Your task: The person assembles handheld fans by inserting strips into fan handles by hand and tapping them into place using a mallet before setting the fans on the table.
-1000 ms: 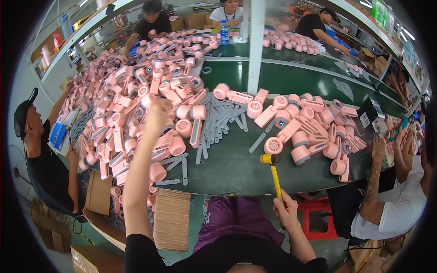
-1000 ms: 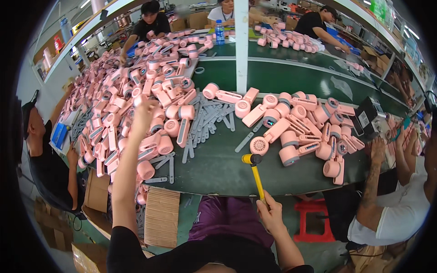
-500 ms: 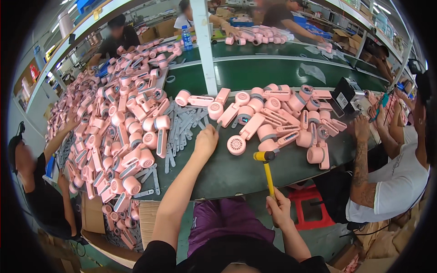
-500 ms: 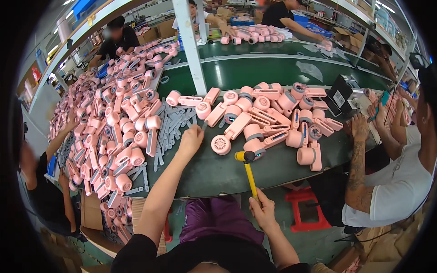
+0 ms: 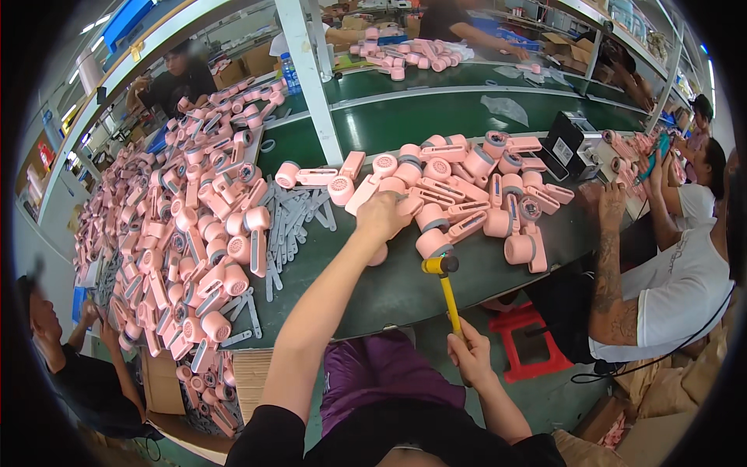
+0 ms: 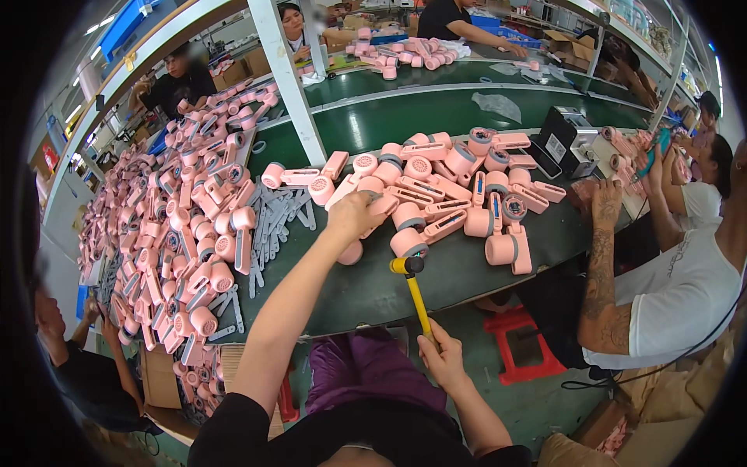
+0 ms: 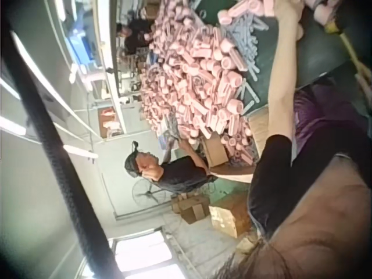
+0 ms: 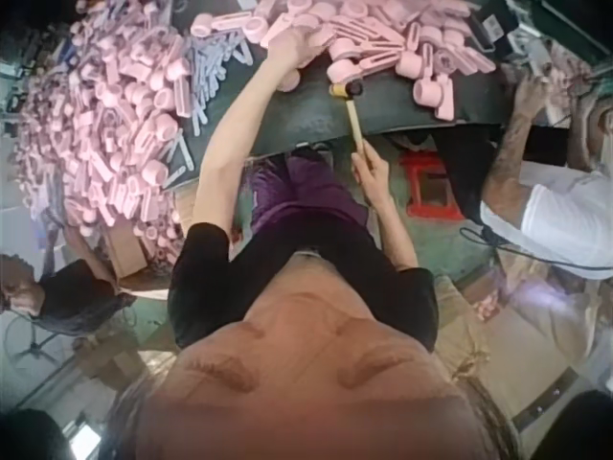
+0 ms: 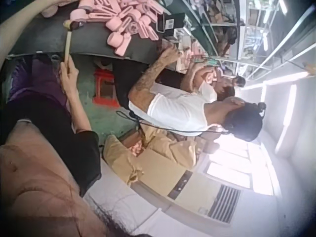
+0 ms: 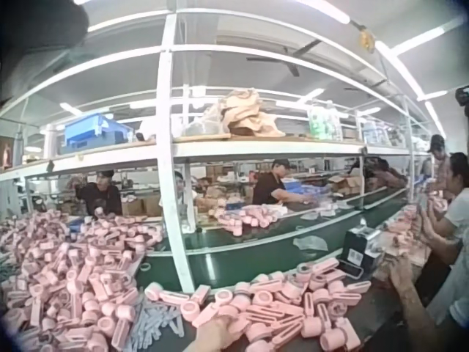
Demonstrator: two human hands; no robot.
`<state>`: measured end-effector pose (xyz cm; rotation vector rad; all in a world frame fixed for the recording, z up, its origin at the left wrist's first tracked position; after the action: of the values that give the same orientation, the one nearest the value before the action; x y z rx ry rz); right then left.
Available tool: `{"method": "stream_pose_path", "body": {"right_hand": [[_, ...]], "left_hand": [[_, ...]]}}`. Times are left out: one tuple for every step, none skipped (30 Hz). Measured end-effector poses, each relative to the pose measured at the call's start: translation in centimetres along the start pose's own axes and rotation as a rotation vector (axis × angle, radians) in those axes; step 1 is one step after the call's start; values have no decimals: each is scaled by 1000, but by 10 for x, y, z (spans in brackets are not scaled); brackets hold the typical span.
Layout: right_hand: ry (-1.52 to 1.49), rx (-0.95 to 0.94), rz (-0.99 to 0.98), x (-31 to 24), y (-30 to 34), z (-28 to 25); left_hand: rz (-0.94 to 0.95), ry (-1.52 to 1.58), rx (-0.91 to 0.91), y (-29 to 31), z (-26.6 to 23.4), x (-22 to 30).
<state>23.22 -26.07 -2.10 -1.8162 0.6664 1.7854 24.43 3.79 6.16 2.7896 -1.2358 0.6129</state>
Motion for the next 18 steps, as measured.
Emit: {"method": "stream_pose_path", "body": {"right_hand": [[-6,0,4,1,1,-2],[-7,-15,2,-1,2,0],[4,-29,-8,-2,2,2],[16,-32,-12,-2,4,2],[17,-33,-4,-1,4,2],[15,-50,-3,-3,3,5],[12,-67,-1,-3,2,8],[12,-80,2,-3,3,11],[18,-91,-20,-4,3,15],[24,-102,-41,-5,3,18],[26,-115,-41,-6,4,22],[17,-126,-41,-5,4,25],[8,-138,-42,-5,5,28],[10,-152,-43,-5,5,32],[10,-165,-37,-6,6,34],[9,-177,-31,-7,7,37],[14,-188,-31,-7,8,39],[10,-199,-30,-7,10,41]], "left_hand": [[70,19,-41,6,-4,-5],[214,41,17,15,-6,-19],[361,64,72,25,-6,-34],[471,65,-3,38,-18,-35],[504,16,-98,48,-29,-33],[527,-38,-185,59,-40,-35],[634,-21,-207,70,-45,-41],[730,-25,-248,77,-42,-52],[827,-28,-287,84,-43,-59],[905,-164,-309,94,-46,-65],[963,-231,-295,102,-45,-73],[1021,-300,-280,110,-46,-78],[1074,-379,-293,117,-50,-84],[1060,-380,-289,122,-55,-91],[1131,-485,-279,125,-58,-99],[1200,-592,-268,129,-61,-107],[1143,-595,-297,134,-65,-115],[1057,-466,-253,140,-72,-123]]}}
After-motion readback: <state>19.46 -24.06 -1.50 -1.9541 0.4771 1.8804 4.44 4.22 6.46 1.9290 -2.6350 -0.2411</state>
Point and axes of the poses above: each hand's wrist, its own y-axis away from the middle knuckle, its own z-axis out of the palm, x = y × z, the point moved 1 cm from there along -y, towards the middle knuckle, and after that the axes turned 3 degrees about x, right-handed, at the moved point
